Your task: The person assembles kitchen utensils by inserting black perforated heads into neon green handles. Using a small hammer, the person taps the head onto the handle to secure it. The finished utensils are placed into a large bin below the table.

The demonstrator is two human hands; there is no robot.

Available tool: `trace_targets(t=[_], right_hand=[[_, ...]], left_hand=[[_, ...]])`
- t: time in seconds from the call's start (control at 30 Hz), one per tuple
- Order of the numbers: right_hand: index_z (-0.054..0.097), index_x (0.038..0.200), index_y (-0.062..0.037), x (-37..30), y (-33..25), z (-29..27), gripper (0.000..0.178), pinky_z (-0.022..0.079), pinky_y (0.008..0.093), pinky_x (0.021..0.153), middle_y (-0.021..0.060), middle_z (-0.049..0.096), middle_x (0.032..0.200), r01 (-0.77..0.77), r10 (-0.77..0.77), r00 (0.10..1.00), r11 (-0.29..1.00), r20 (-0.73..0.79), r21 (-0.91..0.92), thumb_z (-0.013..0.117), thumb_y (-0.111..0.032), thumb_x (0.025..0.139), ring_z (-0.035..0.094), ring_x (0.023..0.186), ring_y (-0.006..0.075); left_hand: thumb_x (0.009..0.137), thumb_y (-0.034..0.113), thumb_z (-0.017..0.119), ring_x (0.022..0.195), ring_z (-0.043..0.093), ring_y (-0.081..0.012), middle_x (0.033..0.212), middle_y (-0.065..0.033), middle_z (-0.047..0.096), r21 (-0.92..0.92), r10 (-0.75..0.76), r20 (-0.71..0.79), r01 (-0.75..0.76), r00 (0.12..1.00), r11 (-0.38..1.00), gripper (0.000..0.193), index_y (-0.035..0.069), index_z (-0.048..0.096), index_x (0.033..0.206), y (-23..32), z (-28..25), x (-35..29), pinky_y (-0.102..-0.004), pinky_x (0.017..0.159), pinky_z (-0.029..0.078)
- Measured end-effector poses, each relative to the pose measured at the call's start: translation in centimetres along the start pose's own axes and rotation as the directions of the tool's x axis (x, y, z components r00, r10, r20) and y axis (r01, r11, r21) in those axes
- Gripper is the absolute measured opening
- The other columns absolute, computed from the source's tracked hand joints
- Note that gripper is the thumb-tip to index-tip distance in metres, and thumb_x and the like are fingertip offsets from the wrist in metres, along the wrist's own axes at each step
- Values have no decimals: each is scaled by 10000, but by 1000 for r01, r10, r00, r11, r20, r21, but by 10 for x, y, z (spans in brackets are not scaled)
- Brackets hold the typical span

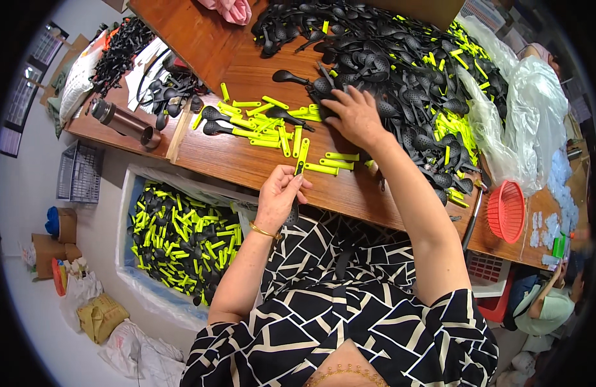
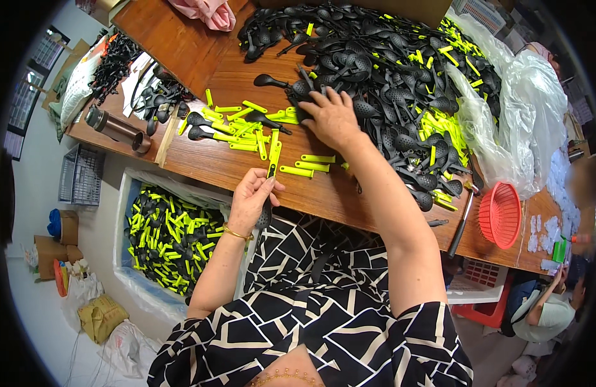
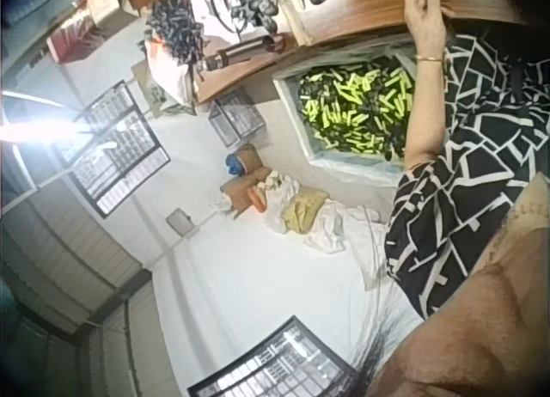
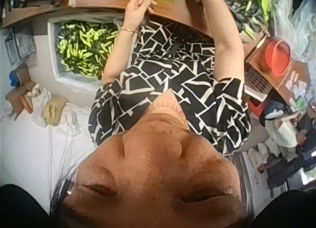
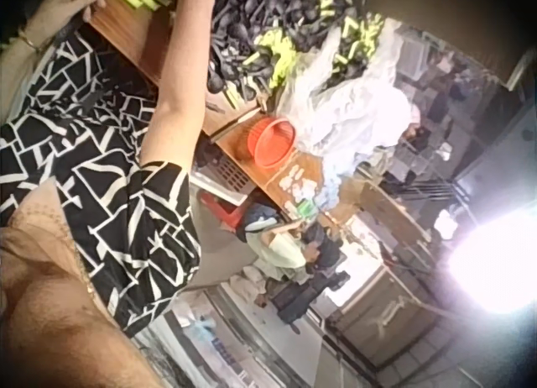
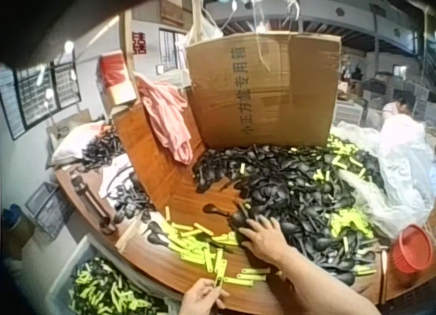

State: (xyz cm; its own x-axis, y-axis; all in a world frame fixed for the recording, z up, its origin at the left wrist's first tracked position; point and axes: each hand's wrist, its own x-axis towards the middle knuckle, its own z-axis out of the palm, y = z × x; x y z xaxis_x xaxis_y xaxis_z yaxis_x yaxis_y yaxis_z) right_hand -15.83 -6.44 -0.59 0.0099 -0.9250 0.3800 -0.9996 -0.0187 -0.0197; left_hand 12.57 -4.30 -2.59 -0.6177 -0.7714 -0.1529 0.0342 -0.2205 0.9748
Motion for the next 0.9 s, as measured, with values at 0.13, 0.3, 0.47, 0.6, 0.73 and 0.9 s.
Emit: trace_targets(t=[0.13, 0.3, 0.47, 0.6, 0.73, 0.9], right_hand=[[760, 1191, -258, -6, 45, -3, 368, 425, 458, 1006, 2, 659, 1336, -84, 81, 995, 995, -59, -57, 669, -185, 842, 583, 1235, 259], [828, 979, -221, -19, 74, -30, 234, 413, 478, 1025, -6, 689, 1265, -174, 163, 984, 962, -70, -209, 647, -152, 847, 574, 1226, 240], [816, 992, -192, -8, 85, -41, 212, 352, 533, 1125, 5, 691, 1268, -336, 327, 942, 922, -75, -194, 663, -146, 853, 547, 1300, 254], [790, 1053, -182, -13, 95, -48, 231, 355, 529, 1111, -3, 691, 1259, -354, 342, 934, 926, -103, -130, 730, -160, 832, 574, 1263, 256], [779, 994, -167, -11, 83, -42, 181, 418, 458, 1025, -14, 701, 1205, -165, 134, 938, 984, -320, -74, 749, -169, 816, 606, 1193, 251], [771, 897, -156, 8, 59, -17, 101, 455, 390, 874, -11, 724, 960, -36, 38, 999, 992, 10, -124, 679, -181, 863, 646, 1009, 205]], left_hand=[[1059, 204, 611, 692, 651, -108, 982, -114, 737, -43, -18, -29, 17, 999, 999, 207, 31, 567, 1164, -2, -2, 6, -237, 661, 536], [1059, 203, 612, 694, 648, -98, 983, -116, 746, 19, -82, -23, 83, 996, 996, 201, 32, 576, 1158, -2, -3, 12, -239, 652, 540], [1058, 202, 612, 696, 642, -86, 985, -107, 750, 28, -74, -43, 75, 996, 997, 194, 34, 585, 1152, -4, 1, 12, -234, 653, 531], [1059, 209, 613, 708, 636, -74, 1004, -97, 755, 26, -76, -52, 77, 996, 997, 209, 36, 594, 1175, -1, 3, 10, -230, 659, 518], [1059, 222, 617, 716, 632, -67, 1025, -95, 758, 48, -81, -37, 83, 996, 995, 243, 32, 600, 1209, 0, 4, 10, -228, 668, 513], [1057, 242, 624, 728, 633, -64, 1039, -95, 759, 29, -98, -33, 99, 995, 995, 269, 31, 604, 1223, -1, 3, 10, -225, 678, 512]])
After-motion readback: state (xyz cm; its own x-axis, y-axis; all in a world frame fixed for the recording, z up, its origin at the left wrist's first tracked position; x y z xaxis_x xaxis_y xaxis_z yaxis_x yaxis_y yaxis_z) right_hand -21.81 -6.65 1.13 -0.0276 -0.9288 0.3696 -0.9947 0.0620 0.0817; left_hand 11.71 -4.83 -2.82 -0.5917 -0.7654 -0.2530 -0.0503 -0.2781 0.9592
